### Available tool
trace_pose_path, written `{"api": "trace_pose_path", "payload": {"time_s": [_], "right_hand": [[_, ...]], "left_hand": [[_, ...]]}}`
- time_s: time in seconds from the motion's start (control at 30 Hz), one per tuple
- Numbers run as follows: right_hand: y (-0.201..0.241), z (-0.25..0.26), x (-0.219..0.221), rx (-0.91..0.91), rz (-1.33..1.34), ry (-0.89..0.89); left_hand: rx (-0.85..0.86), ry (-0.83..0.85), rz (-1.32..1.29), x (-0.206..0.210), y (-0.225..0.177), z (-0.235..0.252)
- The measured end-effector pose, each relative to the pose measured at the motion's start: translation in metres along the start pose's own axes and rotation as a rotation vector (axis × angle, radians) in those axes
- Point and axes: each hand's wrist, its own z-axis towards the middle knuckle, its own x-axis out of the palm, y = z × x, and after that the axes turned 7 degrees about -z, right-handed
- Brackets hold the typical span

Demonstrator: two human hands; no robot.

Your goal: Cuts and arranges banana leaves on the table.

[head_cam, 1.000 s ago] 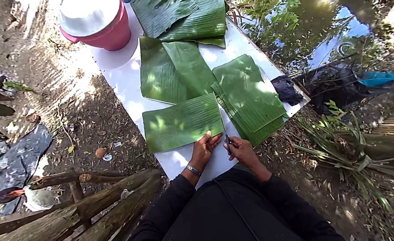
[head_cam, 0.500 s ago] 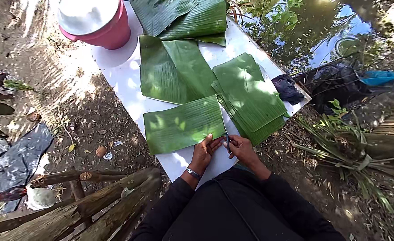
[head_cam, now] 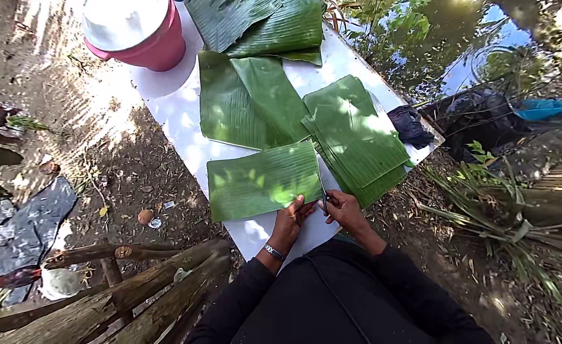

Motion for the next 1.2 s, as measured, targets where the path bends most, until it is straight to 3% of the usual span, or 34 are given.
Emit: {"api": "trace_pose_path", "payload": {"time_s": [0.27, 1.2], "right_hand": [[0.000, -0.003, 0.004, -0.062, 0.013, -0.019], [0.003, 0.004, 0.000, 0.006, 0.098, -0.007]], "left_hand": [[0.010, 0.005, 0.033, -0.001, 0.000, 0.000], [0.040, 0.160, 0.044, -0.022, 0.012, -0.011]]}}
